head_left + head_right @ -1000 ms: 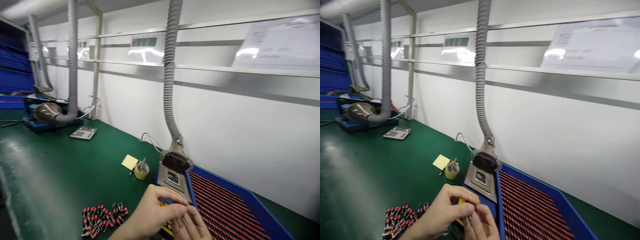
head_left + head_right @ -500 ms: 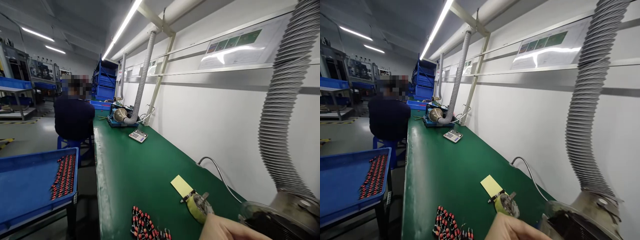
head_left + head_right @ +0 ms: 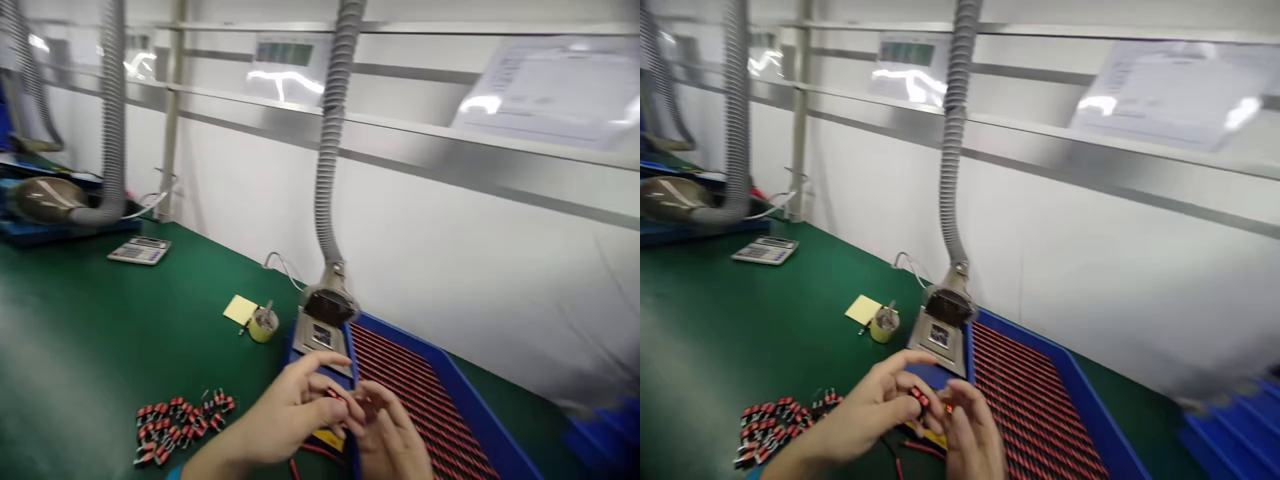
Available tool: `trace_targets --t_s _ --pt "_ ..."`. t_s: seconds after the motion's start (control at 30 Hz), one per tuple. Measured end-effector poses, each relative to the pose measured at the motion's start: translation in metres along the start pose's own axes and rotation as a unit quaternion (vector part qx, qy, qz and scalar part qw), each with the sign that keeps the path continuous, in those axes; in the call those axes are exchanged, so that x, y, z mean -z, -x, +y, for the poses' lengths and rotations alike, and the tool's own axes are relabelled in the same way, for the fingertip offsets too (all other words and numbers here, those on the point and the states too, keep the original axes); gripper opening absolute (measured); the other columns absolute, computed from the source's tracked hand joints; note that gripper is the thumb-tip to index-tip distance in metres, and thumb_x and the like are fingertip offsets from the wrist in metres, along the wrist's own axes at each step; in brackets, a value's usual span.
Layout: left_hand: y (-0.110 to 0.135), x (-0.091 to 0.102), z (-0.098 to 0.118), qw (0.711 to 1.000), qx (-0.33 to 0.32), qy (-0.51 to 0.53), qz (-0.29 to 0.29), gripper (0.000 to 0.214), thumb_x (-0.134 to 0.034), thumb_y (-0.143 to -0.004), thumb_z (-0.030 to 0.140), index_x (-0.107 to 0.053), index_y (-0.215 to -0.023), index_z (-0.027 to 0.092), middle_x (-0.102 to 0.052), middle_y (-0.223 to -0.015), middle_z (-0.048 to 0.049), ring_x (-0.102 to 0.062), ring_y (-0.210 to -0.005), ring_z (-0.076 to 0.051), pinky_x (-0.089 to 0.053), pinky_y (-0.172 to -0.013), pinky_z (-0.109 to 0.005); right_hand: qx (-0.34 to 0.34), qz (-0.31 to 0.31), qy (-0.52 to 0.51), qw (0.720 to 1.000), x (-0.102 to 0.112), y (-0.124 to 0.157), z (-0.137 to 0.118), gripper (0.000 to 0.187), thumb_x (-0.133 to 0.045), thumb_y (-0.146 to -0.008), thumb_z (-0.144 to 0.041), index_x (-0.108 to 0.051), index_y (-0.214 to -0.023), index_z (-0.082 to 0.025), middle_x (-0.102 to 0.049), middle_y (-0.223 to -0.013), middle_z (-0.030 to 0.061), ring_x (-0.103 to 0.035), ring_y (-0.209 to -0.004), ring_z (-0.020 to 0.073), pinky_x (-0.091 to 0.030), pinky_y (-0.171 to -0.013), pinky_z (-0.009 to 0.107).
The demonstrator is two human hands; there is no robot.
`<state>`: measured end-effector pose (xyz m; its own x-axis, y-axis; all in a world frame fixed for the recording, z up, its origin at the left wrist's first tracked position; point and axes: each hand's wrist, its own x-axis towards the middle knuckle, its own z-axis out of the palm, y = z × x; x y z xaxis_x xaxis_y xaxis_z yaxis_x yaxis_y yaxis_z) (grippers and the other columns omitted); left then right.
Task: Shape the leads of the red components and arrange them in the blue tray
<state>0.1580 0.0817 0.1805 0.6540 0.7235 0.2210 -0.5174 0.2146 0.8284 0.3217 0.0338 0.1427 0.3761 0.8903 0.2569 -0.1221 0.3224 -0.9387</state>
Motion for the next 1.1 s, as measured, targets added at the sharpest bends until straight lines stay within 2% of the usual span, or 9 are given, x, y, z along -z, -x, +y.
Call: trace_targets --t_s 0.07,0.17,0.3,0.4,0.5,0.67,0.73,0.87,1.1 --pt "0.002 0.003 0.003 0.999 0.02 -0.008 -0.049 0.056 -0.076 -0.076 0.037 -0.052 -0.124 0.019 -0.069 -0.086 -0.003 -0.065 -0.073 -0.013 -0.049 -0.069 -0.024 -0.044 -0.046 -0.014 0.998 -0.01 0.008 -0.011 0.029 -0.079 -0.068 -0.041 -0.074 -0.09 -0.023 -0.07 -0.08 0.0053 -0.065 -0.065 0.0193 -0.053 -0.062 0.032" --pt "0.006 0.003 0.004 0.994 0.057 -0.041 -0.084 0.053 -0.072 -0.081 0.03 -0.048 -0.127 0.02 -0.068 -0.087 -0.0023 -0.066 -0.073 -0.013 -0.046 -0.065 -0.022 -0.061 -0.073 -0.06 0.994 -0.03 0.016 -0.021 0.024 -0.078 -0.07 -0.042 -0.076 -0.081 -0.021 -0.06 -0.069 0.0003 -0.052 -0.05 0.0104 -0.044 -0.05 0.024" --pt "0.008 0.001 0.005 0.99 0.082 -0.081 -0.075 0.052 -0.066 -0.081 0.017 -0.046 -0.129 0.022 -0.066 -0.085 0.0012 -0.064 -0.077 -0.013 -0.046 -0.071 -0.024 -0.063 -0.055 -0.088 0.993 -0.035 0.015 -0.023 0.031 -0.079 -0.069 -0.039 -0.066 -0.054 -0.017 -0.047 -0.052 -0.003 -0.042 -0.047 0.0085 -0.035 -0.043 0.02" --pt "0.009 0.001 0.007 0.986 0.102 -0.101 -0.088 0.054 -0.065 -0.08 0.014 -0.044 -0.129 0.021 -0.066 -0.086 0.0009 -0.064 -0.076 -0.013 -0.047 -0.076 -0.028 -0.074 -0.007 -0.165 0.983 -0.025 0.01 -0.025 0.027 -0.078 -0.073 -0.036 -0.064 -0.058 -0.018 -0.043 -0.048 -0.0058 -0.035 -0.042 0.0061 -0.034 -0.042 0.018" --pt "0.01 0.001 0.009 0.985 0.099 -0.111 -0.089 0.05 -0.065 -0.081 0.016 -0.045 -0.127 0.022 -0.068 -0.089 0.0 -0.066 -0.076 -0.013 -0.048 -0.076 -0.029 -0.045 0.046 -0.202 0.977 -0.016 0.008 -0.029 0.021 -0.076 -0.075 -0.035 -0.066 -0.065 -0.02 -0.044 -0.053 -0.0063 -0.039 -0.044 0.0055 -0.038 -0.045 0.017" --pt "0.011 0.001 0.009 0.991 0.063 -0.089 -0.074 0.043 -0.067 -0.083 0.023 -0.049 -0.122 0.024 -0.068 -0.088 0.0014 -0.066 -0.08 -0.013 -0.047 -0.077 -0.027 -0.023 -0.07 -0.068 0.995 -0.023 0.016 -0.034 0.023 -0.078 -0.071 -0.042 -0.077 -0.079 -0.021 -0.057 -0.066 0.0008 -0.056 -0.057 0.0118 -0.046 -0.055 0.024" --pt "0.012 0.001 0.008 0.992 0.06 -0.084 -0.075 0.042 -0.069 -0.083 0.024 -0.051 -0.121 0.025 -0.068 -0.088 0.002 -0.066 -0.081 -0.013 -0.047 -0.077 -0.025 -0.029 -0.076 -0.06 0.995 -0.031 0.021 -0.037 0.021 -0.079 -0.069 -0.042 -0.077 -0.077 -0.022 -0.057 -0.065 -0.0004 -0.056 -0.053 0.0106 -0.044 -0.055 0.024" --pt "0.012 0.001 0.008 0.991 0.062 -0.085 -0.083 0.041 -0.07 -0.083 0.028 -0.053 -0.12 0.026 -0.069 -0.09 0.0018 -0.065 -0.083 -0.012 -0.048 -0.08 -0.025 -0.061 -0.018 -0.086 0.994 -0.044 0.026 -0.039 0.021 -0.082 -0.066 -0.042 -0.075 -0.068 -0.022 -0.054 -0.056 -0.0034 -0.052 -0.047 0.0071 -0.039 -0.05 0.02" --pt "0.013 -0.001 0.012 0.989 0.065 -0.099 -0.093 0.035 -0.071 -0.082 0.032 -0.059 -0.114 0.025 -0.068 -0.094 0.0013 -0.065 -0.081 -0.011 -0.048 -0.077 -0.024 -0.052 -0.029 -0.106 0.992 -0.042 0.024 -0.031 0.02 -0.081 -0.07 -0.036 -0.072 -0.064 -0.019 -0.054 -0.054 -0.0034 -0.05 -0.044 0.0061 -0.036 -0.044 0.017"
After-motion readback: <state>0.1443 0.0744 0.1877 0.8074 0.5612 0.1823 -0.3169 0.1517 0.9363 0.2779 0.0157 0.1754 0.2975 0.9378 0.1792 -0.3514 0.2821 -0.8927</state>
